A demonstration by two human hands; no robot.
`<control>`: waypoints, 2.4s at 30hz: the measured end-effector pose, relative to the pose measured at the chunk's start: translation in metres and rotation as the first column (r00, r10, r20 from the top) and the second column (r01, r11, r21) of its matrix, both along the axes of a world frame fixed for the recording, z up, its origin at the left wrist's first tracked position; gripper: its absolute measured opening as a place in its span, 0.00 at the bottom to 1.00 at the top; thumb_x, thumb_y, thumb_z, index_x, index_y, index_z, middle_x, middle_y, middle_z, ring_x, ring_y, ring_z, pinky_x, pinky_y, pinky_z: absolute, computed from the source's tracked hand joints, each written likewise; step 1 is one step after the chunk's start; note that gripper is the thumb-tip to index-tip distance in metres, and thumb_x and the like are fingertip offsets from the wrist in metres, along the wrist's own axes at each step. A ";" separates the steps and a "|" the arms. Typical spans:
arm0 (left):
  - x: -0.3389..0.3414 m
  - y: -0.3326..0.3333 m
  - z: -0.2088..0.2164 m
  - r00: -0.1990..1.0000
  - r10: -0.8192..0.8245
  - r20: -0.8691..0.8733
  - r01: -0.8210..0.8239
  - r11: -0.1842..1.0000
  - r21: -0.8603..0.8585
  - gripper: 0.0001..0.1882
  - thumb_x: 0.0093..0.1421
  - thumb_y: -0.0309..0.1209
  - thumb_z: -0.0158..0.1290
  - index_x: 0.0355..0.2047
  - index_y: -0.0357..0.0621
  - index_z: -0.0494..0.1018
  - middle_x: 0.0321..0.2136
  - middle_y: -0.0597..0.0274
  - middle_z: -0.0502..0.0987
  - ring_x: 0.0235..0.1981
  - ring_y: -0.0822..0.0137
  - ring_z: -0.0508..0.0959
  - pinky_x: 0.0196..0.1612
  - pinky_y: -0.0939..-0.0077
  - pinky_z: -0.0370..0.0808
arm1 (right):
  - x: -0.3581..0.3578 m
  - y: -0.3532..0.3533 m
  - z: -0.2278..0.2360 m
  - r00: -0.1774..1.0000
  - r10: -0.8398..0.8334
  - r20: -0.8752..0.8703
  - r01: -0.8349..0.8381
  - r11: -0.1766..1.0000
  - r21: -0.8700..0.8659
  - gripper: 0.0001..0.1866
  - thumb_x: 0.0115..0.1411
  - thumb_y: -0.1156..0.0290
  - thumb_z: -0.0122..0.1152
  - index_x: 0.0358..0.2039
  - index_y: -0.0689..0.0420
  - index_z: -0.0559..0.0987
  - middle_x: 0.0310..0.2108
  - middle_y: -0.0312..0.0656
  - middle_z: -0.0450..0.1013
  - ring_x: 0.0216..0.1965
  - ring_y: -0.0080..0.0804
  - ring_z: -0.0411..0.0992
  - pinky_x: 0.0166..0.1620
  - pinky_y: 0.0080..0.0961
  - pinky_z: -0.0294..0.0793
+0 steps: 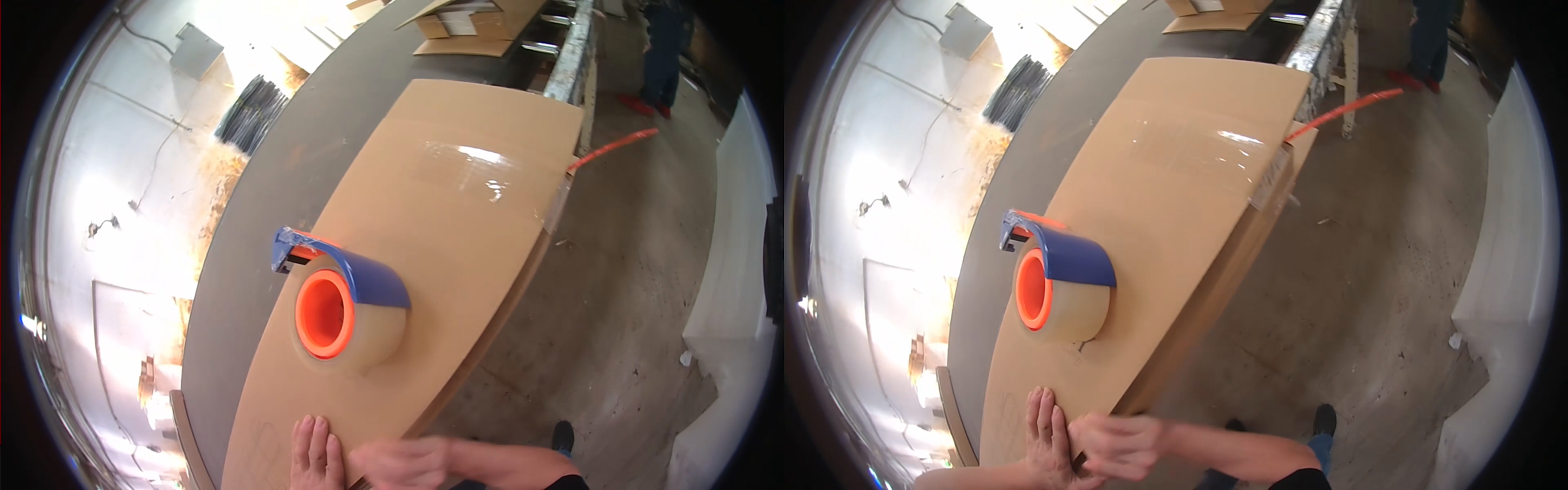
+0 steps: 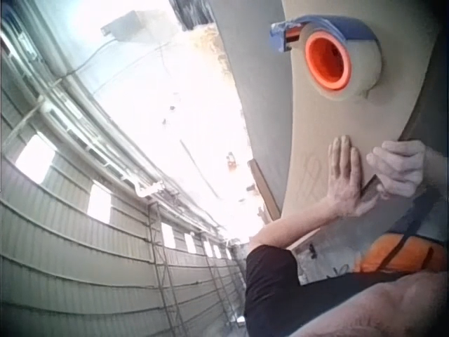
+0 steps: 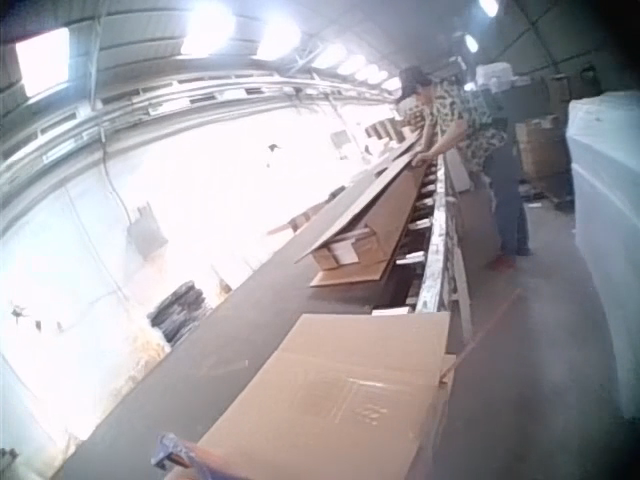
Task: The person packs items by inserting foam boards into cardboard boxes, folding the box flaps by hand, and taping the edges closed using a tape dispenser.
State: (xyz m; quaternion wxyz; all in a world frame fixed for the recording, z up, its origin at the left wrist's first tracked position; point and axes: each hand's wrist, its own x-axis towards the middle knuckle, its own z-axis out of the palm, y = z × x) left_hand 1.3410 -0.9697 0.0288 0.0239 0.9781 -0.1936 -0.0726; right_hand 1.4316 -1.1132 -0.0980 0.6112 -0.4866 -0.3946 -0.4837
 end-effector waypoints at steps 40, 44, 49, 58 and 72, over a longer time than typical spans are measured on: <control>0.034 -0.009 -0.009 0.984 -0.163 0.078 0.171 0.980 -0.105 0.51 0.33 0.39 0.64 0.64 0.57 0.65 0.59 0.62 0.67 0.67 0.32 0.53 0.70 0.42 0.51 | 0.187 -0.033 0.166 0.392 -0.548 -0.739 -0.715 0.324 -0.620 0.30 0.44 0.67 0.61 0.52 0.60 0.76 0.52 0.53 0.74 0.50 0.50 0.72 0.56 0.36 0.70; 0.032 -0.007 -0.002 0.984 -0.158 0.088 0.164 0.984 -0.074 0.53 0.33 0.41 0.66 0.65 0.57 0.62 0.61 0.64 0.64 0.68 0.35 0.51 0.71 0.43 0.49 | 0.157 -0.046 0.173 0.132 -0.182 -0.974 -0.756 0.618 -0.218 0.36 0.47 0.76 0.55 0.62 0.58 0.69 0.54 0.51 0.73 0.51 0.36 0.73 0.54 0.30 0.71; 0.031 -0.007 0.008 0.987 -0.158 0.005 0.158 0.985 -0.075 0.45 0.48 0.36 0.59 0.67 0.45 0.57 0.64 0.60 0.61 0.69 0.36 0.51 0.71 0.47 0.49 | 0.119 -0.058 0.227 0.158 -0.211 -0.965 -0.774 0.581 -0.254 0.39 0.49 0.80 0.56 0.65 0.61 0.65 0.54 0.47 0.71 0.49 0.33 0.72 0.54 0.23 0.69; 0.023 -0.012 -0.012 0.981 -0.108 0.159 0.131 0.981 -0.144 0.42 0.44 0.34 0.60 0.63 0.53 0.64 0.55 0.66 0.67 0.67 0.45 0.57 0.72 0.50 0.52 | 0.090 -0.007 0.225 0.813 -0.564 -0.147 -0.418 -0.389 -0.821 0.28 0.44 0.63 0.57 0.50 0.35 0.80 0.39 0.44 0.79 0.41 0.41 0.78 0.45 0.35 0.78; 0.025 -0.011 -0.020 0.974 -0.114 0.196 0.143 0.980 -0.139 0.42 0.44 0.33 0.59 0.63 0.54 0.65 0.55 0.66 0.69 0.68 0.45 0.57 0.72 0.50 0.52 | 0.061 -0.076 0.211 0.845 -0.500 -0.188 -0.400 -0.359 -0.843 0.27 0.40 0.62 0.62 0.47 0.39 0.82 0.38 0.47 0.77 0.36 0.47 0.78 0.44 0.38 0.77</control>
